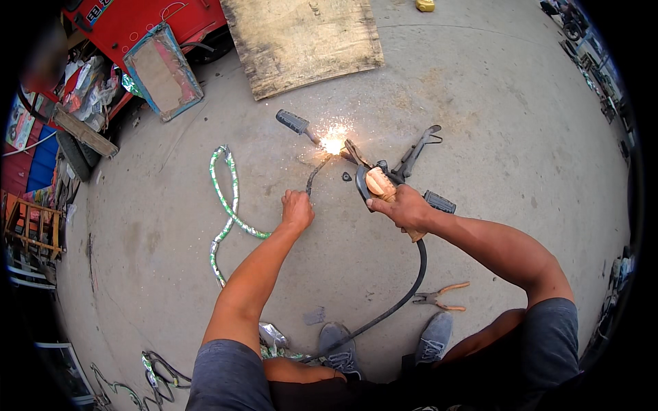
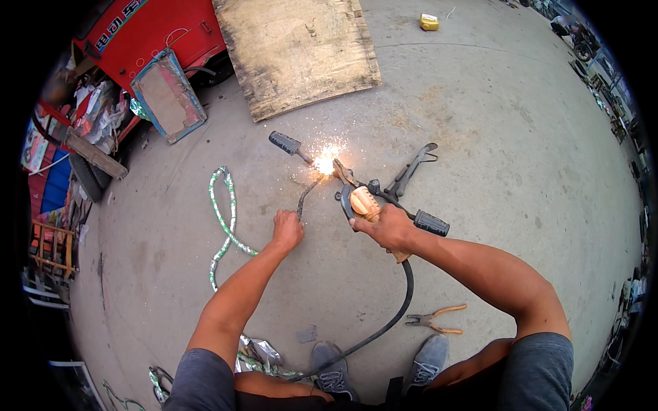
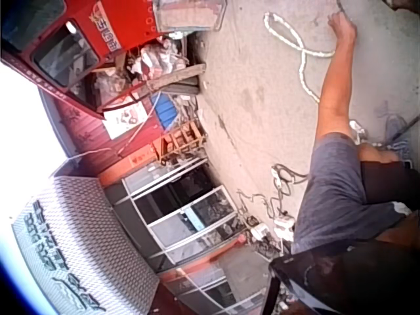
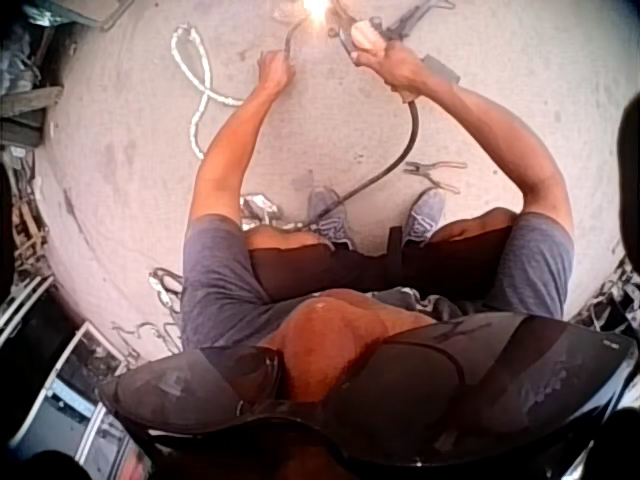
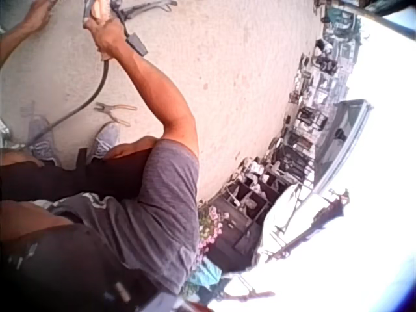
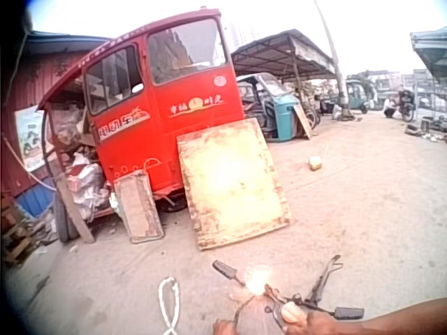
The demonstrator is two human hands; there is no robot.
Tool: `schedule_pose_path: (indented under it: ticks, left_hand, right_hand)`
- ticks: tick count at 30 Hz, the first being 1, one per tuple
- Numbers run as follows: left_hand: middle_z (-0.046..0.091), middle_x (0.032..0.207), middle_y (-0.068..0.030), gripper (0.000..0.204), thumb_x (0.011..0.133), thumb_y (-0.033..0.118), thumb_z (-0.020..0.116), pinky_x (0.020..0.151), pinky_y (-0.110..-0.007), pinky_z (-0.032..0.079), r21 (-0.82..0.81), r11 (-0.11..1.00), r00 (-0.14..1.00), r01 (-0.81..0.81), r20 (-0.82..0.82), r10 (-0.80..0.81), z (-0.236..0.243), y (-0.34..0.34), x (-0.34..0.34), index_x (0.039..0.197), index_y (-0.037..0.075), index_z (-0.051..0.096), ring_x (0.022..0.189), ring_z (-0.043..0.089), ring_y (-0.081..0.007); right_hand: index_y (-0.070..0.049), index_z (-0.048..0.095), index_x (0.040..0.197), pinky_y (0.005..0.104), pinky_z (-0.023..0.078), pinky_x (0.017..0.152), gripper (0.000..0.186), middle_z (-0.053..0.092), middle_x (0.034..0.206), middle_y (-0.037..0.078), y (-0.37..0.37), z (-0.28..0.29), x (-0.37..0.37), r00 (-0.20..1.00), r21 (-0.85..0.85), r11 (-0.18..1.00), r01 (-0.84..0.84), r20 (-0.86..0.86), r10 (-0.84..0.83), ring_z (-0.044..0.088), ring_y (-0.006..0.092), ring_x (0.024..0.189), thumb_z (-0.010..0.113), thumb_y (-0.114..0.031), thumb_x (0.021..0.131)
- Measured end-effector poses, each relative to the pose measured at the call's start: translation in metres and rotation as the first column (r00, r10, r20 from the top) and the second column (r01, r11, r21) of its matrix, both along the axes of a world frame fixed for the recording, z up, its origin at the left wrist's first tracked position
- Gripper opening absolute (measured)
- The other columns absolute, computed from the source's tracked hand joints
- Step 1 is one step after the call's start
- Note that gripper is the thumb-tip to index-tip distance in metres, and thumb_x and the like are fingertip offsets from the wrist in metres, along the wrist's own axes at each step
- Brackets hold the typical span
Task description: The person sits on the floor and uses a welding torch to join metal parts of a pedal assembly. They position the parts, weld them together, and then inspect the welded joint.
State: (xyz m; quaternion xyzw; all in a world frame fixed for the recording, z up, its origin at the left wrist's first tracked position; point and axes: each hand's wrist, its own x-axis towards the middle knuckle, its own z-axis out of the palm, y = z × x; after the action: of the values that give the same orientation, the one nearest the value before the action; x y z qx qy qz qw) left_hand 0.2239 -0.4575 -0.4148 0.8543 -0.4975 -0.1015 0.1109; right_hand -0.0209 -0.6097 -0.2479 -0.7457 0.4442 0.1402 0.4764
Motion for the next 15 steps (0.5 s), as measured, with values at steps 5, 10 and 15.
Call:
schedule_pose_path:
  ticks: [5,10,15]
  left_hand:
    - [0.063,0.099,-0.0220,0.021,0.077,0.012,0.071,0.092,-0.048,0.041,0.004,1.000,1.000,0.003,-0.002,-0.003,0.000,0.001,0.001,0.089,-0.004,0.066,0.105,0.053,-0.0383]
    - [0.063,0.101,-0.0220,0.021,0.077,0.013,0.071,0.092,-0.048,0.041,0.010,1.000,1.000,0.005,0.002,-0.005,0.002,0.000,-0.002,0.089,-0.004,0.066,0.105,0.052,-0.0383]
    - [0.062,0.101,-0.0222,0.021,0.078,0.013,0.071,0.091,-0.048,0.041,0.014,1.000,1.000,0.008,0.012,-0.008,0.000,0.000,0.000,0.089,-0.004,0.066,0.104,0.052,-0.0388]
  right_hand:
    - [0.000,0.060,0.076,0.0334,0.051,0.048,0.059,0.059,0.059,0.008,0.000,-0.001,0.001,1.000,-0.016,1.000,-0.003,-0.010,0.003,0.061,0.0179,0.049,0.067,-0.058,0.084]
    - [-0.003,0.058,0.066,0.0333,0.049,0.044,0.060,0.056,0.053,0.008,-0.001,-0.003,-0.001,0.996,-0.026,0.998,0.064,0.066,-0.062,0.057,0.0181,0.044,0.068,-0.059,0.082]
    - [-0.005,0.052,0.059,0.0333,0.047,0.042,0.061,0.053,0.050,0.007,-0.008,-0.012,-0.002,0.982,0.009,0.993,0.115,0.151,-0.115,0.055,0.0172,0.041,0.068,-0.059,0.081]
